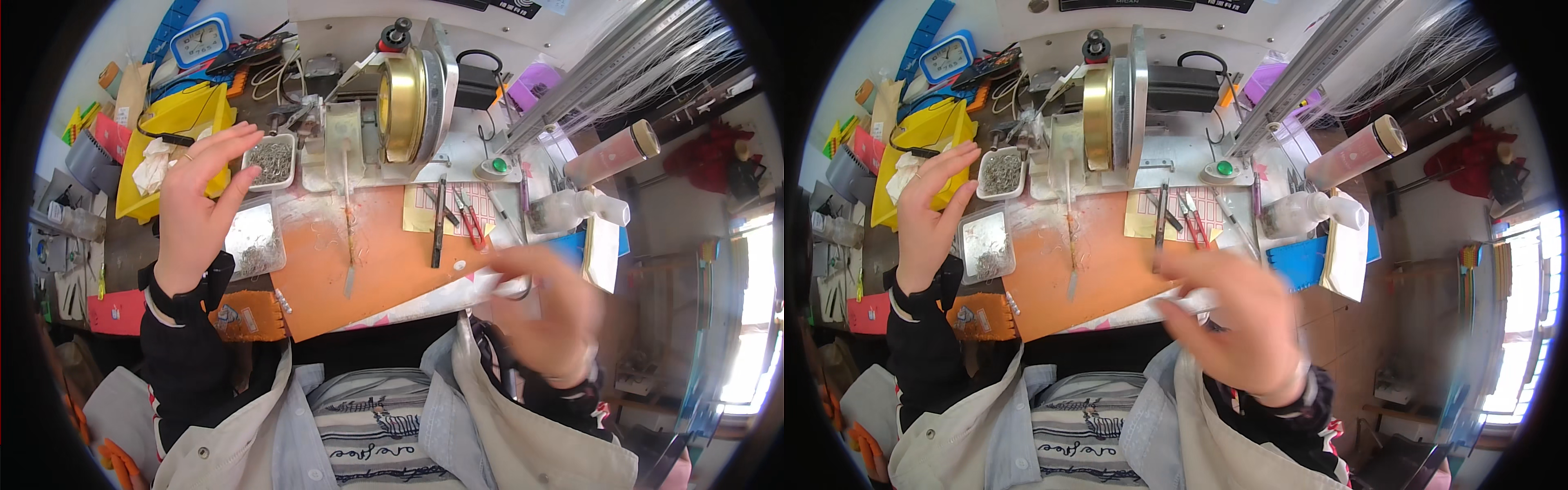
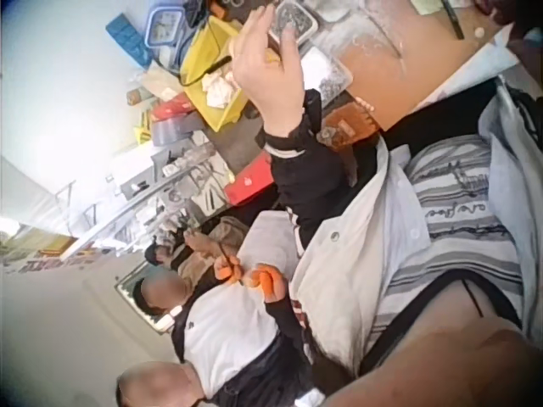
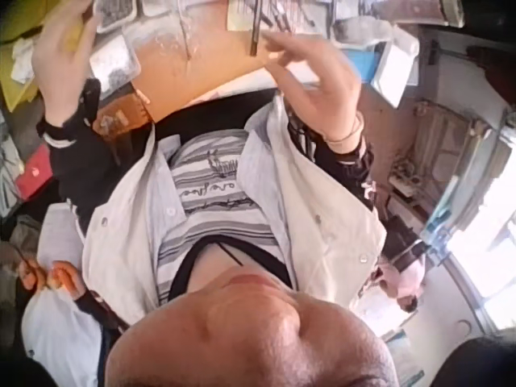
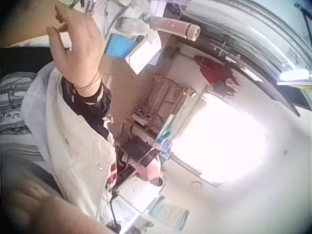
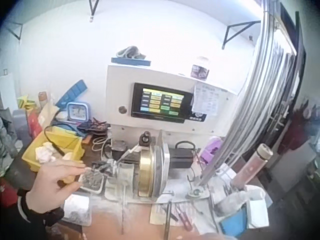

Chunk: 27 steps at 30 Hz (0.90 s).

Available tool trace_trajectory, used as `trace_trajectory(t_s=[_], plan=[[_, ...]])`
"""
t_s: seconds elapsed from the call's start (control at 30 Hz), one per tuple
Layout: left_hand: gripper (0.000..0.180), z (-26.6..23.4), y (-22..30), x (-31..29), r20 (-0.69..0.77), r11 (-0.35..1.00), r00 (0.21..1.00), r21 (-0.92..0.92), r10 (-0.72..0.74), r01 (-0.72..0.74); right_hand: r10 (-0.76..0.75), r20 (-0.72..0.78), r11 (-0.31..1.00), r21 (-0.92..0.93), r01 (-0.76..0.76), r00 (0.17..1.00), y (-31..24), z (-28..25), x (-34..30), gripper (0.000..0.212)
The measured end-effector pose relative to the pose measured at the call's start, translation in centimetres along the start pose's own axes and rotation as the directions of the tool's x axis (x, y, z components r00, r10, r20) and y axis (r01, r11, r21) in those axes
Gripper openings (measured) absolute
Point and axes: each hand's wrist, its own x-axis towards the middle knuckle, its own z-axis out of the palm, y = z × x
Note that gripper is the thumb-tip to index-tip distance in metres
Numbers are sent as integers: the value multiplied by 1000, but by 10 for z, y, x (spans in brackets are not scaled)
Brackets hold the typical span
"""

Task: Assembling and organizing multiple wire strands into a connector block using adhesive and manual precision.

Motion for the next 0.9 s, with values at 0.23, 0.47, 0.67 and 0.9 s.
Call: trace_trajectory(t_s=[0.23,0.47,0.67,0.9], plan=[[15,-5,16,12,56,917,956,-271,-288,292,390,7,910,-155,-384,921,54,49,-61,25],[15,-21,0,56,-55,992,992,-37,118,-120,476,-86,780,-419,-465,875,103,50,-30,21],[29,-14,-9,67,79,986,994,-153,72,-60,467,-53,708,-576,-409,883,112,55,-26,28],[36,-10,-32,62,100,979,981,-134,165,-152,540,-101,662,-563,-495,836,102,44,-20,35]])
